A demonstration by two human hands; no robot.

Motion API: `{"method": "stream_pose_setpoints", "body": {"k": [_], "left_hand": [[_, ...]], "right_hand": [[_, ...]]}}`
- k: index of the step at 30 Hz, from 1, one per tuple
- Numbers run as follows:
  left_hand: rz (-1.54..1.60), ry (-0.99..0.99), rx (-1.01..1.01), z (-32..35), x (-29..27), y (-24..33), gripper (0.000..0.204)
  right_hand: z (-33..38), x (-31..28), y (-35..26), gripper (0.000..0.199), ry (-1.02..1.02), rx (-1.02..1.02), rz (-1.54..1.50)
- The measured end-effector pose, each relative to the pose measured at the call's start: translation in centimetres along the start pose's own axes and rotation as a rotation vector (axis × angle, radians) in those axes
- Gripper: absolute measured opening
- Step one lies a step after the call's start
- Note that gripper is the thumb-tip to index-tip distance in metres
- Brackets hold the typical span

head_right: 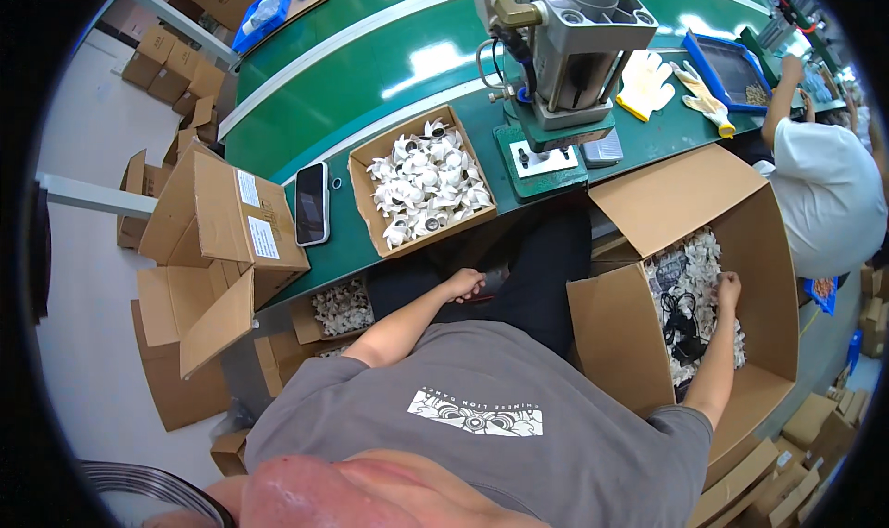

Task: The person assembles small components by combining metal cylinders with plastic pieces and pressing them with a pneumatic press machine.

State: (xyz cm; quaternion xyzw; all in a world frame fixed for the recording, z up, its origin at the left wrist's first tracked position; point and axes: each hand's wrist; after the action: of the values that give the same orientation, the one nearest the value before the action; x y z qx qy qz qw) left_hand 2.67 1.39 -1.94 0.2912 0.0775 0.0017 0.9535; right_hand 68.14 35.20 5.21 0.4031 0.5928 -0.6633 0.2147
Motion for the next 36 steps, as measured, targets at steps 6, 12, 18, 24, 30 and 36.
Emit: {"method": "stream_pose_setpoints", "body": {"k": [6,12,18,24,30,36], "left_hand": [[0.016,-0.052,0.011,-1.2,-0.9,-1.0,0.030],[0.065,-0.099,0.010,-0.9,-2.2,-0.9,0.029],[0.156,-0.113,0.076,-1.3,-2.8,-1.9,0.028],[0.213,-0.103,0.075,-0.9,-3.0,-1.4,0.027],[0.193,-0.085,0.062,-1.6,-3.0,-1.6,0.027],[0.111,-0.125,0.043,-2.5,-2.2,-1.3,0.029]], "right_hand": [[4.8,-9.5,-11.6,0.016,-0.087,0.327,-0.953],[10.0,-12.4,-27.5,0.024,-0.008,-0.146,-1.034],[19.4,1.9,-46.2,0.032,-0.304,-0.195,-0.846],[19.5,10.6,-48.8,0.035,-0.574,-0.184,-1.117],[22.4,10.6,-51.6,0.028,-0.497,-0.154,-0.838],[22.3,9.5,-52.4,0.026,-0.526,-0.102,-0.736]]}}
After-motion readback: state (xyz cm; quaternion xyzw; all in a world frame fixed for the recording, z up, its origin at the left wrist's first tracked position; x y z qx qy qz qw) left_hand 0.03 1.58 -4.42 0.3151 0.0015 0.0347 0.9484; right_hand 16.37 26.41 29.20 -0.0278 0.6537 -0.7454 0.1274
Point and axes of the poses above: each hand's wrist, its own z-axis away from the middle knuckle, its own x-axis out of the palm, y = z × x, and after that the axes turned 9 degrees about y, right-handed
